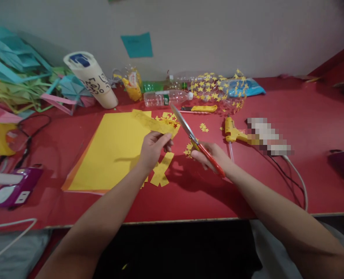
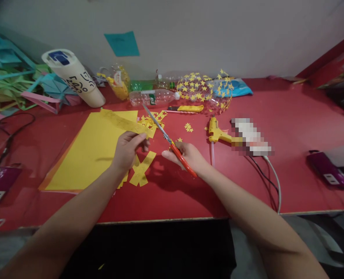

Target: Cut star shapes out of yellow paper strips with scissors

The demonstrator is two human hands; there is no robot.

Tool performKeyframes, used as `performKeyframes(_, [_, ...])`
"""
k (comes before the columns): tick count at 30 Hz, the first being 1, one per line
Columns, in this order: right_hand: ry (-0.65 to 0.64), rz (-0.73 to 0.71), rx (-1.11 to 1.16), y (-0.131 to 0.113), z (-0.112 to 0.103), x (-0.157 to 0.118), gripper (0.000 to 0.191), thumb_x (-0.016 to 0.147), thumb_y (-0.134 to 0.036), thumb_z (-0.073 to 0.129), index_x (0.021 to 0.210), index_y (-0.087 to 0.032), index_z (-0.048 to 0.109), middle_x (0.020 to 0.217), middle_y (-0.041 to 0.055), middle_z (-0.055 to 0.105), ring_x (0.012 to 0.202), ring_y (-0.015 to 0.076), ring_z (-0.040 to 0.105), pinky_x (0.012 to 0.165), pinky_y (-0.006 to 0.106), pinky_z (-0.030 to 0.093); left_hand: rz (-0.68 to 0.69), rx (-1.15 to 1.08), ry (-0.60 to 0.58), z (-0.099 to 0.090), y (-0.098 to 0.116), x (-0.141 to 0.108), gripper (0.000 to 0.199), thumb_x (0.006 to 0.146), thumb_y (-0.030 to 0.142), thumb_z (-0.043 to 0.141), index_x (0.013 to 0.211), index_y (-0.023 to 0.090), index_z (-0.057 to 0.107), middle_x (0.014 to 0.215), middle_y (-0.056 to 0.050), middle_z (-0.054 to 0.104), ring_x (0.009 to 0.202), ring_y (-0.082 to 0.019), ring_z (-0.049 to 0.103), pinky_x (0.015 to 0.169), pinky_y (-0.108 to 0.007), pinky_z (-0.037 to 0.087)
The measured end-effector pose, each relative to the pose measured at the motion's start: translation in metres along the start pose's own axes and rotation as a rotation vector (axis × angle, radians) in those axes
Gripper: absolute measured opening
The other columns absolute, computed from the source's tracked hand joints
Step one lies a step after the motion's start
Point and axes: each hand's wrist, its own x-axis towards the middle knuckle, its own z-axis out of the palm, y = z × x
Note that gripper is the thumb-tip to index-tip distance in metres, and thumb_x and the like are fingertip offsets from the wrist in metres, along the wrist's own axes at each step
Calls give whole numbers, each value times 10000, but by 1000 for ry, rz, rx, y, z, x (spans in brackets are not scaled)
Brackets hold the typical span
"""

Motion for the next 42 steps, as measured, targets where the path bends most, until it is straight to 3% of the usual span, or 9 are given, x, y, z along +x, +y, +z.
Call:
performKeyframes(5, [-75,-43,-281,8,1,2,507,705,-692,487,614,-196,434,560,-32,397,522,110,350,499,252,285,142,-56,209,-8,2,5,177,750,247,576,604,161,526,508,40,583,399,-30,489,405,-170,389])
performKeyframes(13, [-106,-32,-213,9,3,-2,527,725,-707,455,573,-213,352,503,-55,329,468,94,318,463,240,251,179,-34,274,-10,2,6,192,755,238,567,592,169,493,498,41,568,394,-31,483,390,-172,379])
performKeyframes(32, [-198,-9,-29,5,1,-4,465,729,-626,544,611,-182,475,479,-53,429,384,66,351,394,217,269,181,-14,141,-10,6,4,106,706,205,546,609,164,563,492,31,565,394,-50,497,403,-202,412])
performKeyframes(42, [-241,92,65,-3,2,-7,433,724,-594,577,619,-187,474,433,-63,419,346,68,378,357,204,301,185,-23,121,-13,4,5,113,722,230,540,622,178,547,501,30,567,395,-51,487,407,-208,412])
